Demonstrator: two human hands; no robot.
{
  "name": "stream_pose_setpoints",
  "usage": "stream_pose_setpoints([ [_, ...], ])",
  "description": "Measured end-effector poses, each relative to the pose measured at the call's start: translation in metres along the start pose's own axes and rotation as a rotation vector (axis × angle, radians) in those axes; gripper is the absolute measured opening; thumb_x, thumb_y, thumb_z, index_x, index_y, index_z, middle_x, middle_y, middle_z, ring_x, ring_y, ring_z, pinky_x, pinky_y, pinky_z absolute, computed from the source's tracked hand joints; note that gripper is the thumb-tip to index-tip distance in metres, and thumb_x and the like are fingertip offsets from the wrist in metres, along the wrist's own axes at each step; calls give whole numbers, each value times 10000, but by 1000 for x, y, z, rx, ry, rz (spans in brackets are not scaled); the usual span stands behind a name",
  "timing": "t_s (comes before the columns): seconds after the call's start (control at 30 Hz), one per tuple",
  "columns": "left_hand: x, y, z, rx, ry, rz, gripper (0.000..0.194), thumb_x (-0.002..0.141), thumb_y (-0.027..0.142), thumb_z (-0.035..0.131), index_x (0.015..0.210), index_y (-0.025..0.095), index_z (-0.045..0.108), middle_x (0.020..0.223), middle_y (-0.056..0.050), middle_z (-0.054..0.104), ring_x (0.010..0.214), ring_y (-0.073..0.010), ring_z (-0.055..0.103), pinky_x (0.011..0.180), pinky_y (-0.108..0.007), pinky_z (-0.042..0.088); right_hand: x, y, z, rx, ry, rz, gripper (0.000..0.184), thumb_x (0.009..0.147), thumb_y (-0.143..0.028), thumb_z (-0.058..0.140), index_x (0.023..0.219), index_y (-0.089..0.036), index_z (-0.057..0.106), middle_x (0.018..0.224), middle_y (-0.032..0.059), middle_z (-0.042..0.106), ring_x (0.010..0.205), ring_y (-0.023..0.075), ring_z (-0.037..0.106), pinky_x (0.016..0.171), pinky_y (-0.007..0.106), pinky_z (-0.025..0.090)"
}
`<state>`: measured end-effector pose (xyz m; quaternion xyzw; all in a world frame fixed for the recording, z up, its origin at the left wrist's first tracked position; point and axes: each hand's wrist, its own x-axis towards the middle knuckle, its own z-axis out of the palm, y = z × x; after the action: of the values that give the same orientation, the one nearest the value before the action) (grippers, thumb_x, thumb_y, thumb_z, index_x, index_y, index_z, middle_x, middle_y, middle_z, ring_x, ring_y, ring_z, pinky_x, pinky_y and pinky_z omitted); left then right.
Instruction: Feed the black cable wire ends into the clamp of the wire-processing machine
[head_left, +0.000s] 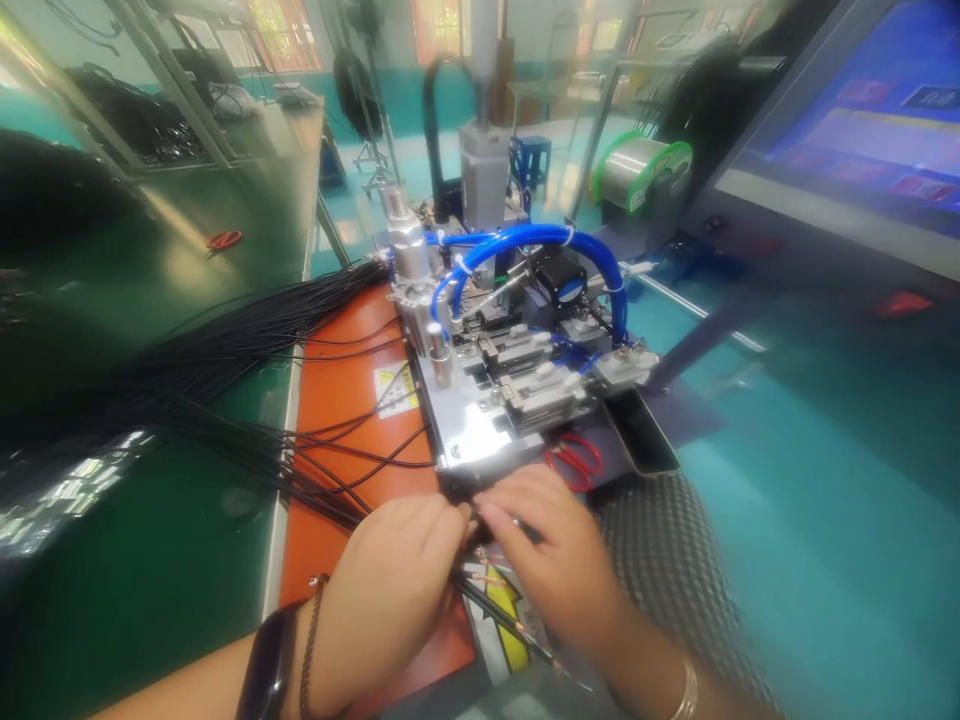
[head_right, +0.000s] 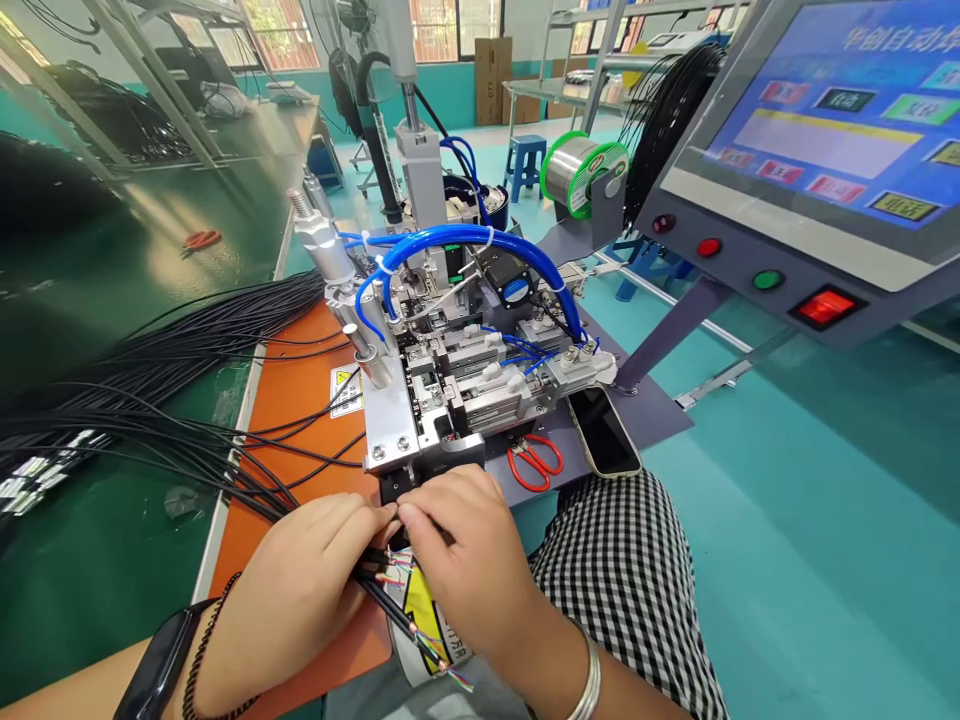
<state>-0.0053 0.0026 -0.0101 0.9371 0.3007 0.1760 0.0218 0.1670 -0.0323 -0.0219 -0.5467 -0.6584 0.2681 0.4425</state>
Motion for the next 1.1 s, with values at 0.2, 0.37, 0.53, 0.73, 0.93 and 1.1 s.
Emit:
stream_pose_setpoints([
  [0.2,-2,-2,0,-76,-25,-45,299,796,62,423,1056,161,536,827,-36,592,729,-197,541,613,-319,451,2,6,3,94,37,131,73,821,-161,617,787,-206,664,815,13,668,819,163,592,749,276,456],
  [0.37,-7,-4,1,-21,-124,-34,676,677,-63,349,1315,149,416,1124,-94,569,969,-213,545,767,-335,489,4,14,-1,150,-17,325,109,806,-206,621,700,-196,645,738,8,652,746,167,589,702,276,449],
  [0.53,-3,-10,4,-33,-119,66,563,753,-37,356,1269,158,468,966,-77,585,805,-200,541,649,-333,480,4,28,-11,289,-176,544,119,810,-251,574,718,-180,600,692,-9,596,674,146,545,619,247,419],
  [0.73,1,-11,6,2,-121,80,402,850,41,365,1209,146,511,911,-84,565,760,-205,514,612,-342,456,4,33,-10,288,-190,578,105,802,-201,509,731,-181,584,695,-19,559,673,133,507,608,231,390],
  [0.93,2,-10,7,5,-139,104,389,871,70,390,1242,135,487,908,-79,559,760,-206,497,616,-347,449,5,40,-6,323,-184,548,89,790,-201,503,717,-186,551,661,-38,500,642,122,466,597,225,379],
  [1.1,3,-9,6,40,-176,116,420,843,65,441,1258,124,475,862,-64,545,734,-205,480,609,-349,452,4,47,-3,345,-171,549,85,784,-244,532,727,-185,551,681,-27,518,661,133,493,614,238,402],
])
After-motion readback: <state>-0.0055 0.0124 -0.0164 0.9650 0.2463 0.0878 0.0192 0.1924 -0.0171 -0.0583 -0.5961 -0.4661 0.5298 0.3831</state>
